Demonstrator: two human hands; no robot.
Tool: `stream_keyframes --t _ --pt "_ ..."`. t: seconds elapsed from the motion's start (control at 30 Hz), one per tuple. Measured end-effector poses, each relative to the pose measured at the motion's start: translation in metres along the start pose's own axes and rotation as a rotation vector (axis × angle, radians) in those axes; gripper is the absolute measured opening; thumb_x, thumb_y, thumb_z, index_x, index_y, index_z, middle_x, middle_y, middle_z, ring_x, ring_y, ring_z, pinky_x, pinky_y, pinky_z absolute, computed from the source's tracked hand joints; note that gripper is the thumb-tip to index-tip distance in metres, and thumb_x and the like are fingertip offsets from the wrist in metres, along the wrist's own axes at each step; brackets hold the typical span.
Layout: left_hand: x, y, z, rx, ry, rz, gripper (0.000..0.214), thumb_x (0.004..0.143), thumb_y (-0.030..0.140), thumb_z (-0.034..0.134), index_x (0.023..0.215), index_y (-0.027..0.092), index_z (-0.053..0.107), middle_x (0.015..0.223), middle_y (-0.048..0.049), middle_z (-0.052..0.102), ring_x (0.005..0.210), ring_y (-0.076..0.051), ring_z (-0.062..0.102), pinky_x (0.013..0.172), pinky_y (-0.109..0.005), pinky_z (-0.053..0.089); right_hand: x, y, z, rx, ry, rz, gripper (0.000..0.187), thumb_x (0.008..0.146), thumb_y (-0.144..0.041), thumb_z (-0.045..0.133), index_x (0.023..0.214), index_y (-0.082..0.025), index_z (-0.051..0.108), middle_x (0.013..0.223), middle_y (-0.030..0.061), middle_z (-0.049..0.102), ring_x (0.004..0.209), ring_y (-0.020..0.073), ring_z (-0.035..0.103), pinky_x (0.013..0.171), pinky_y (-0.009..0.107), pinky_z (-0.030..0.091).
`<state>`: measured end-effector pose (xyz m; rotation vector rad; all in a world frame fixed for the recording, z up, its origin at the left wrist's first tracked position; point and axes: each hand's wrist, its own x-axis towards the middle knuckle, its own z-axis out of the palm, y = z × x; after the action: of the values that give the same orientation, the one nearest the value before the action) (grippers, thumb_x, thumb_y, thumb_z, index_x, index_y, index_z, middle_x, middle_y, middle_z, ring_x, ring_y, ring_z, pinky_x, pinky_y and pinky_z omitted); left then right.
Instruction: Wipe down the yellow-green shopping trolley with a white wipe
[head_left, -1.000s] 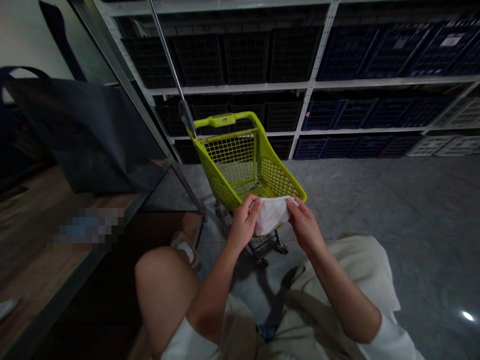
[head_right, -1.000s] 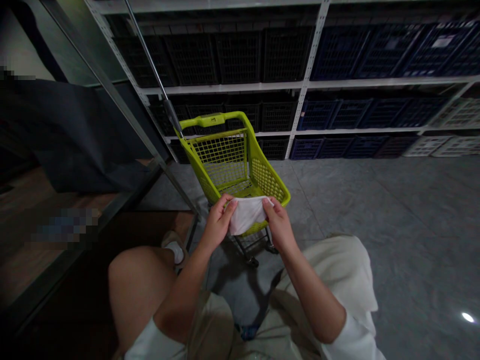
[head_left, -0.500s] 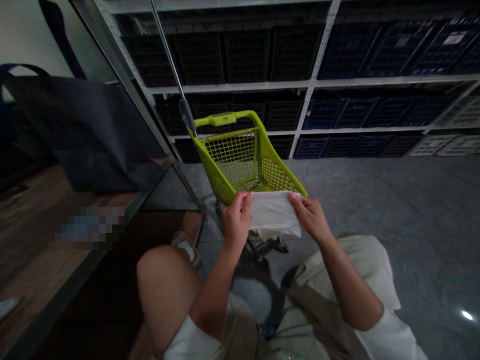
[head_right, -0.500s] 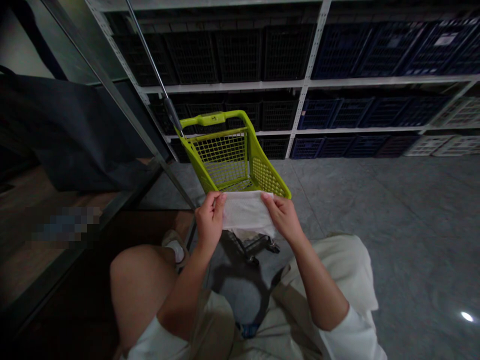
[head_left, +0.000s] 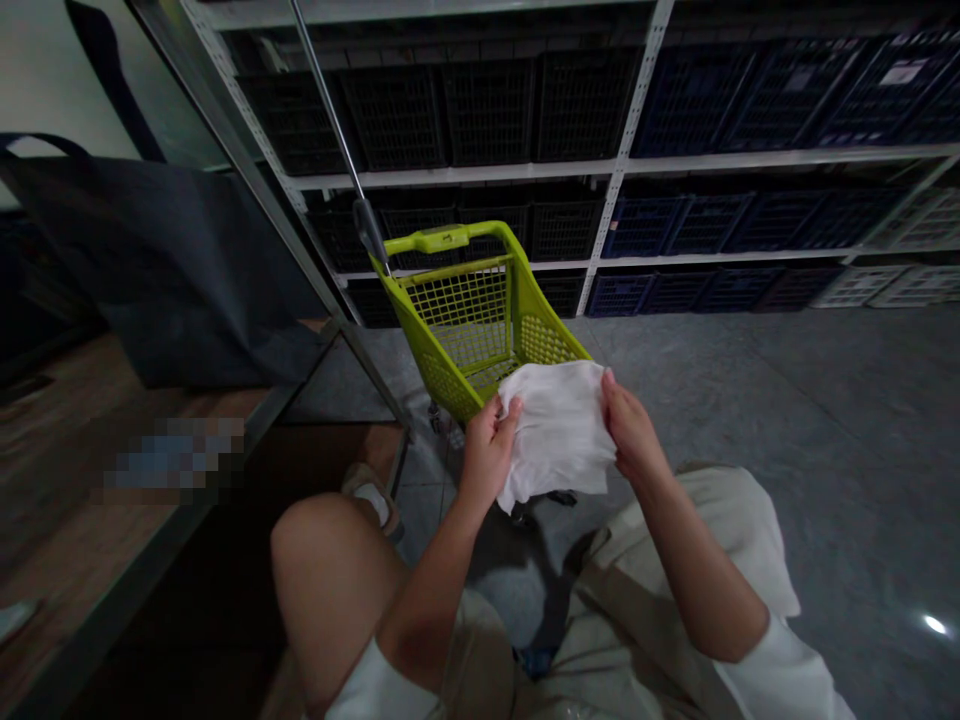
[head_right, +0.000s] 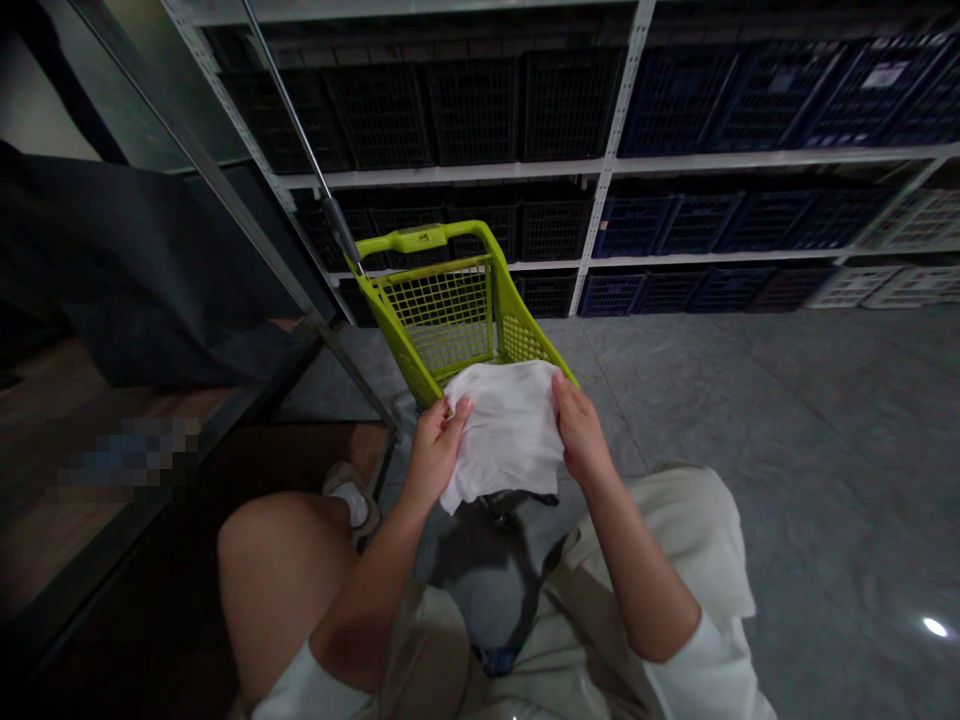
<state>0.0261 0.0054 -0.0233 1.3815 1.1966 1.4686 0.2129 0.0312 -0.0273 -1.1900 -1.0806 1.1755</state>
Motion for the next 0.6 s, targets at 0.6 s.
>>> stream_keyframes --t 0.6 --pt "-0.001 -0.004 -0.014 0.118 -0.173 0.014 0.035 0.081 0.039 0.074 0.111 0.023 0.073 0.1 -0.005 0.075 0.076 -0.016 0.067 0.066 -0.025 0.053 -0.017 -0.012 -0.034 -0.202 -0.179 -0.118 0.044 0.064 -0.044 0.085 0.103 -0.025 0.074 0.1 0.0032 0.075 0.086 0.0198 0.066 0.08 0.033 0.053"
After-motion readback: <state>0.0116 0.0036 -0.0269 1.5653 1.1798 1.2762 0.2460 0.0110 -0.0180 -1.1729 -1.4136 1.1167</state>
